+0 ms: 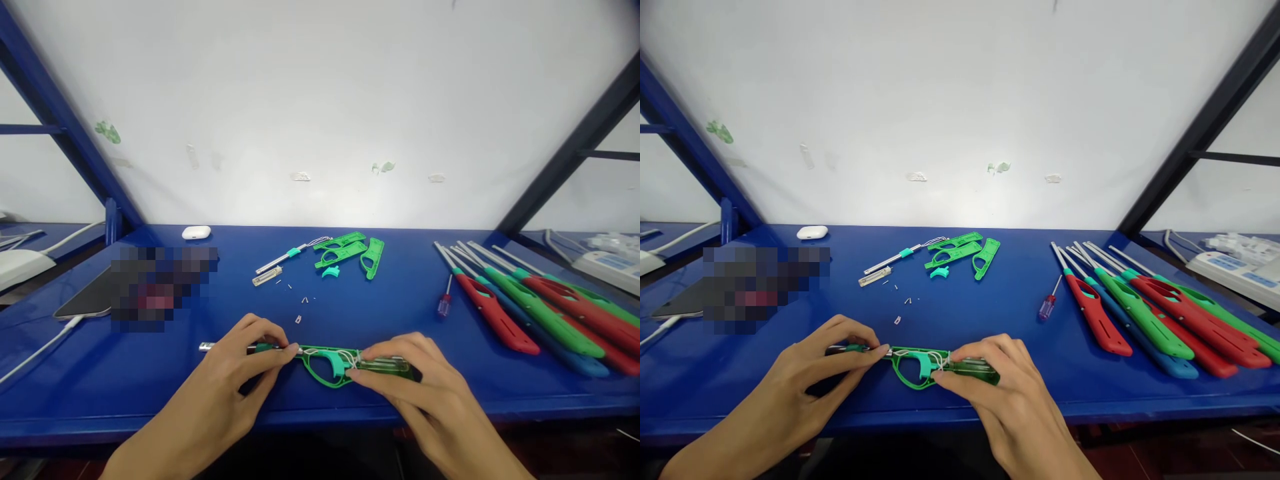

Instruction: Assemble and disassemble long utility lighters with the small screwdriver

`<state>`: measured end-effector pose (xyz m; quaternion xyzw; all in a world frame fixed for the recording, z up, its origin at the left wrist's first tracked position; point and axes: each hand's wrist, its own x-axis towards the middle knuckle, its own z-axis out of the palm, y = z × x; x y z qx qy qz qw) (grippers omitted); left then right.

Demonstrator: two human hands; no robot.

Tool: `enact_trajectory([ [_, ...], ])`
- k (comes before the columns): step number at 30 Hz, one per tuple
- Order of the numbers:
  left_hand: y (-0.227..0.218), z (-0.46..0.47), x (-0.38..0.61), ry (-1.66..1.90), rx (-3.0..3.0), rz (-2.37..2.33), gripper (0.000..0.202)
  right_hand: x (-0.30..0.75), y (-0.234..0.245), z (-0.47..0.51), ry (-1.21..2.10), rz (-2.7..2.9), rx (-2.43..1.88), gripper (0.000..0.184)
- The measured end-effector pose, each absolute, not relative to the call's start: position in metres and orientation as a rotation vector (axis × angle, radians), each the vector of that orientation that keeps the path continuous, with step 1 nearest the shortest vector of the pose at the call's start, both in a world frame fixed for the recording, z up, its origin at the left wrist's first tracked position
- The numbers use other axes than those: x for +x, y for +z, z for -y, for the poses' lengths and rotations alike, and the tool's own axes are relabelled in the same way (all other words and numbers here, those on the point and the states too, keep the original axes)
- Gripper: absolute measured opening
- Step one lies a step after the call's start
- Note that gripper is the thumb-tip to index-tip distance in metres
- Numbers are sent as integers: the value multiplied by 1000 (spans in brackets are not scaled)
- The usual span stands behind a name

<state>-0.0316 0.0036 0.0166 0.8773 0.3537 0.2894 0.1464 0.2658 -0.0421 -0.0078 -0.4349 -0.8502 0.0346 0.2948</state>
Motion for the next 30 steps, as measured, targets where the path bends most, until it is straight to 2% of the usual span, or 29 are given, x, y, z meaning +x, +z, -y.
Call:
enact_trajectory([
  [11, 13, -1, -32, 693, 2494, -1157, 30, 271, -12, 42, 104, 2258, -1160, 49],
  [19, 10, -11, -32, 806, 2388, -1124, 23, 265, -9, 46, 180, 2224, -1192, 51],
  [30, 13, -20, -24, 909, 2353, -1026, 27, 264, -9, 46, 213, 2208, -1157, 51],
])
